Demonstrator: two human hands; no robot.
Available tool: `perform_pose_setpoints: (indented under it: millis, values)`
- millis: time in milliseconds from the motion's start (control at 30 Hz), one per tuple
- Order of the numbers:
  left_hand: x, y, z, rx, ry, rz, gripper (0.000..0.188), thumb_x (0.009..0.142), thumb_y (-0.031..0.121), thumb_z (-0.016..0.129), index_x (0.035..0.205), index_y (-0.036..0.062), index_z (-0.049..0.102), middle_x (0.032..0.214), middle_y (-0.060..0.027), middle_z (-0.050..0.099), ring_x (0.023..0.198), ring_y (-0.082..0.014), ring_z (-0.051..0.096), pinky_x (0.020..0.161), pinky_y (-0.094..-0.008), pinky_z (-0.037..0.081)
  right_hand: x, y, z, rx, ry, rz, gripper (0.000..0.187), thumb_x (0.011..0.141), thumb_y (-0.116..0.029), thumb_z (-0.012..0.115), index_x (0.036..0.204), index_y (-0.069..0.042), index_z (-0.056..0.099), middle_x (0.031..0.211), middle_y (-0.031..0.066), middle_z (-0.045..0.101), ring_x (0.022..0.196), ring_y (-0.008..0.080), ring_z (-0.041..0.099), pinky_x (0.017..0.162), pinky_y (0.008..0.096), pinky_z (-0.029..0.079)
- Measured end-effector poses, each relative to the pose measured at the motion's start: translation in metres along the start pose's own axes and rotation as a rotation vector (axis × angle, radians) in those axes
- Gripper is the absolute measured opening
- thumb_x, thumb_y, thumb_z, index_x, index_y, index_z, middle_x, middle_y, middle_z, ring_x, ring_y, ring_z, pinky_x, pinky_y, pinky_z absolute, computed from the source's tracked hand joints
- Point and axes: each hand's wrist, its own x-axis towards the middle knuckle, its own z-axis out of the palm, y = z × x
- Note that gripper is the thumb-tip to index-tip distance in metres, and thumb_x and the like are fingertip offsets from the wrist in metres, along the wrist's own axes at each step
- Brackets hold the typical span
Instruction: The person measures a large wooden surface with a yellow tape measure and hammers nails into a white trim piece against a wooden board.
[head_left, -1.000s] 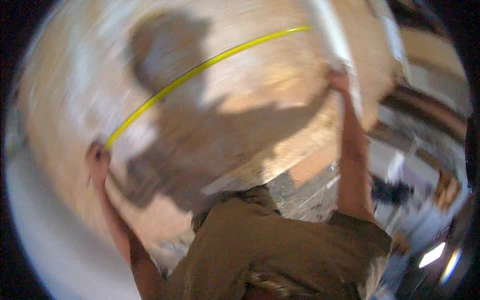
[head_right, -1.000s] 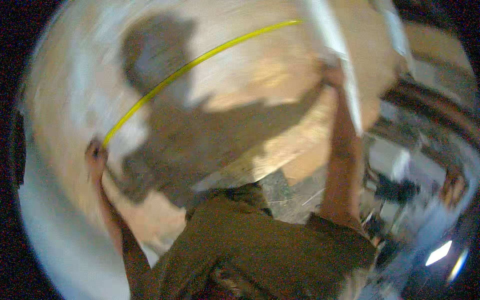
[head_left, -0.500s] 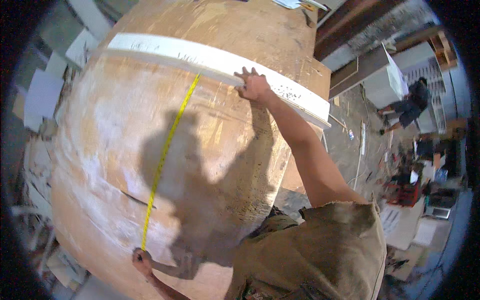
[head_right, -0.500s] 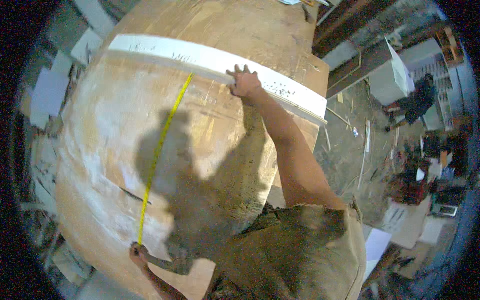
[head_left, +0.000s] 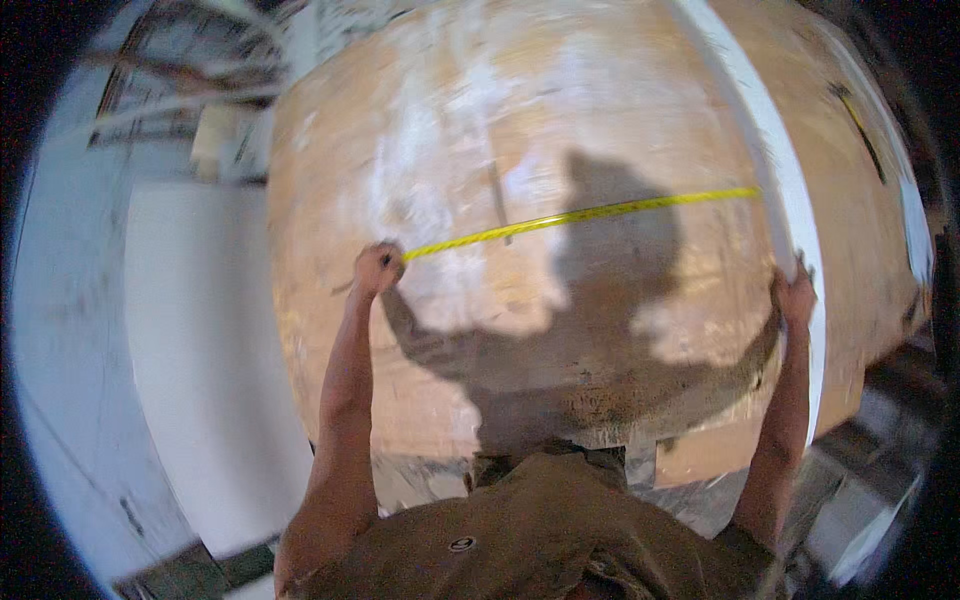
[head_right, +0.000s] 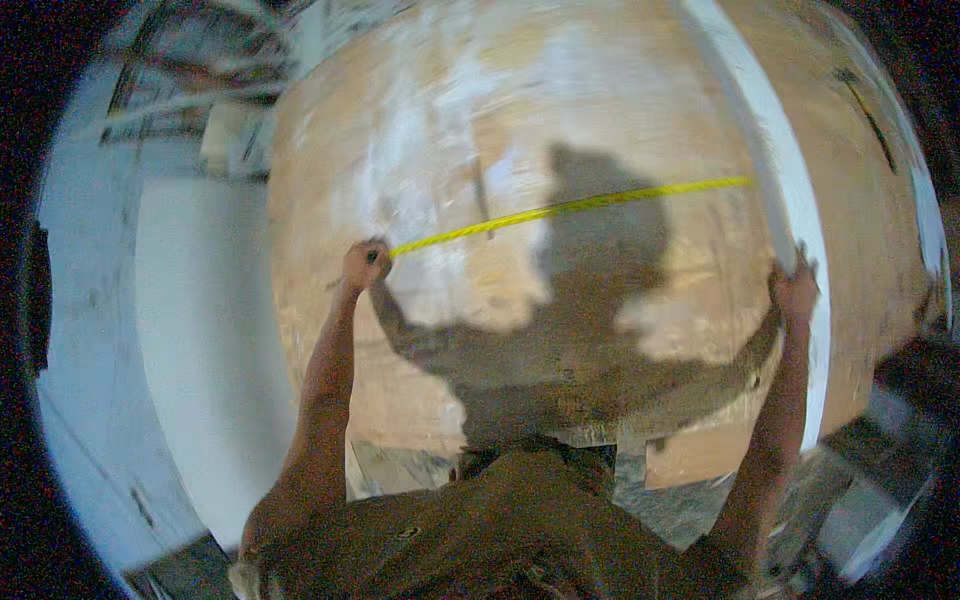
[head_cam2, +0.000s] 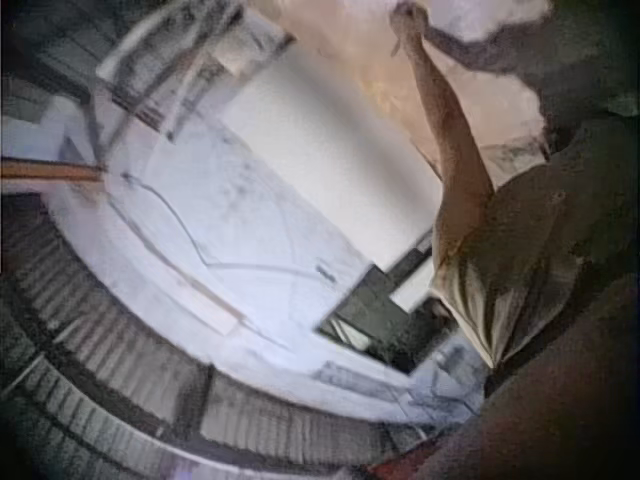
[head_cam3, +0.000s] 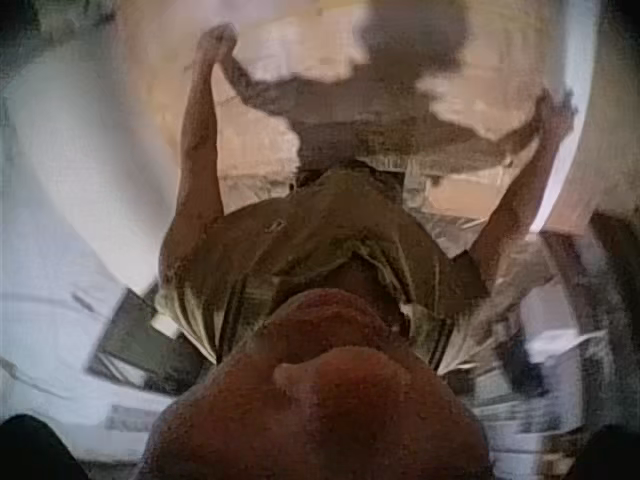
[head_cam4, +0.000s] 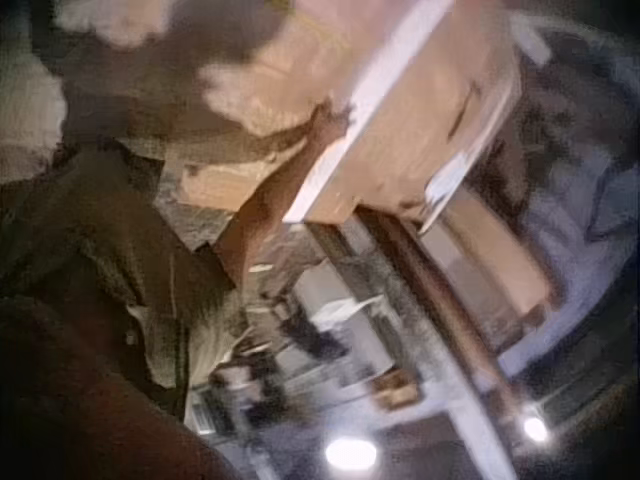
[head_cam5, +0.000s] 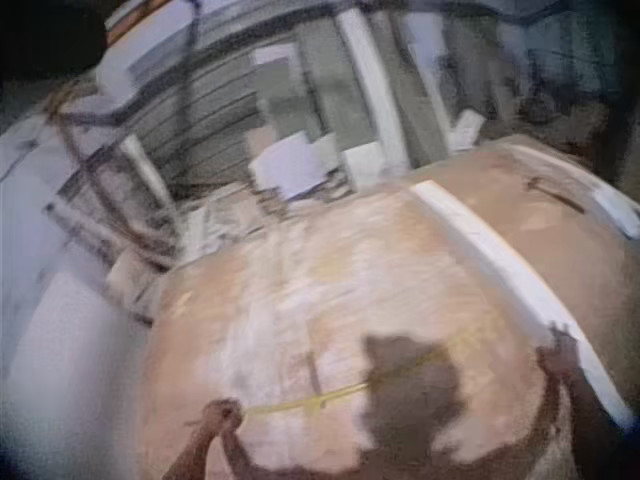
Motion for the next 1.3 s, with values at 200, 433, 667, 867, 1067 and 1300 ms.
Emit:
perform_pose_setpoints:
  millis: [200,433,667,867,1067,1300]
  values:
    - [0.007,0.021,-0.012,-0.021,-0.036,-0.105,0.014,0.082,0.025,0.058,0.084,0.0146,0.068,0.085,-0.0104,0.067,0.081,-0.0351,0.064,0.075,-0.0462,0.052,0.005,0.016,0.010,-0.129,-0.011,-0.014,0.072,0.091,-0.052,0.057,0.152,-0.022,0.036,0.134,0.0406,0.047,0.123,0.0533,0.050,0.094,0.0549,0.050]
    - [0.006,0.027,-0.013,0.031,-0.051,-0.099,0.012,0.082,0.024,0.058,0.083,0.0148,0.067,0.086,-0.0083,0.068,0.084,-0.0352,0.064,0.079,-0.0472,0.051,0.009,0.028,0.018,-0.041,-0.022,-0.034,0.075,0.091,-0.057,0.055,0.155,-0.025,0.029,0.136,0.0417,0.044,0.124,0.0547,0.049,0.096,0.0568,0.048]
    - [-0.001,0.037,-0.017,0.023,-0.009,-0.156,0.011,0.082,0.024,0.060,0.084,0.0158,0.068,0.085,-0.0070,0.069,0.084,-0.0346,0.063,0.076,-0.0465,0.050,0.011,0.030,0.021,-0.115,-0.004,-0.042,0.075,0.091,-0.055,0.055,0.155,-0.026,0.028,0.137,0.0412,0.044,0.124,0.0543,0.049,0.098,0.0564,0.047]
    - [-0.007,0.038,-0.013,-0.014,0.094,-0.144,0.011,0.083,0.025,0.063,0.085,0.0173,0.069,0.088,-0.0052,0.069,0.086,-0.0329,0.063,0.077,-0.0466,0.048,0.009,0.027,0.015,-0.107,-0.034,-0.034,0.076,0.091,-0.054,0.055,0.156,-0.027,0.026,0.137,0.0417,0.043,0.124,0.0541,0.049,0.098,0.0557,0.047]
    - [-0.012,0.032,-0.008,0.008,0.067,-0.187,0.011,0.084,0.026,0.064,0.089,0.0183,0.070,0.092,-0.0053,0.069,0.090,-0.0322,0.063,0.079,-0.0469,0.046,0.003,0.016,0.007,-0.039,-0.034,-0.025,0.076,0.090,-0.052,0.056,0.155,-0.023,0.030,0.136,0.0414,0.044,0.126,0.0540,0.047,0.100,0.0540,0.046]
    - [-0.010,0.031,-0.006,-0.076,0.091,-0.187,0.011,0.084,0.025,0.064,0.090,0.0183,0.070,0.092,-0.0060,0.069,0.090,-0.0322,0.063,0.080,-0.0469,0.046,0.005,0.017,0.008,-0.011,-0.020,-0.045,0.081,0.088,-0.059,0.057,0.154,-0.018,0.033,0.137,0.0400,0.045,0.129,0.0529,0.045,0.103,0.0524,0.044]
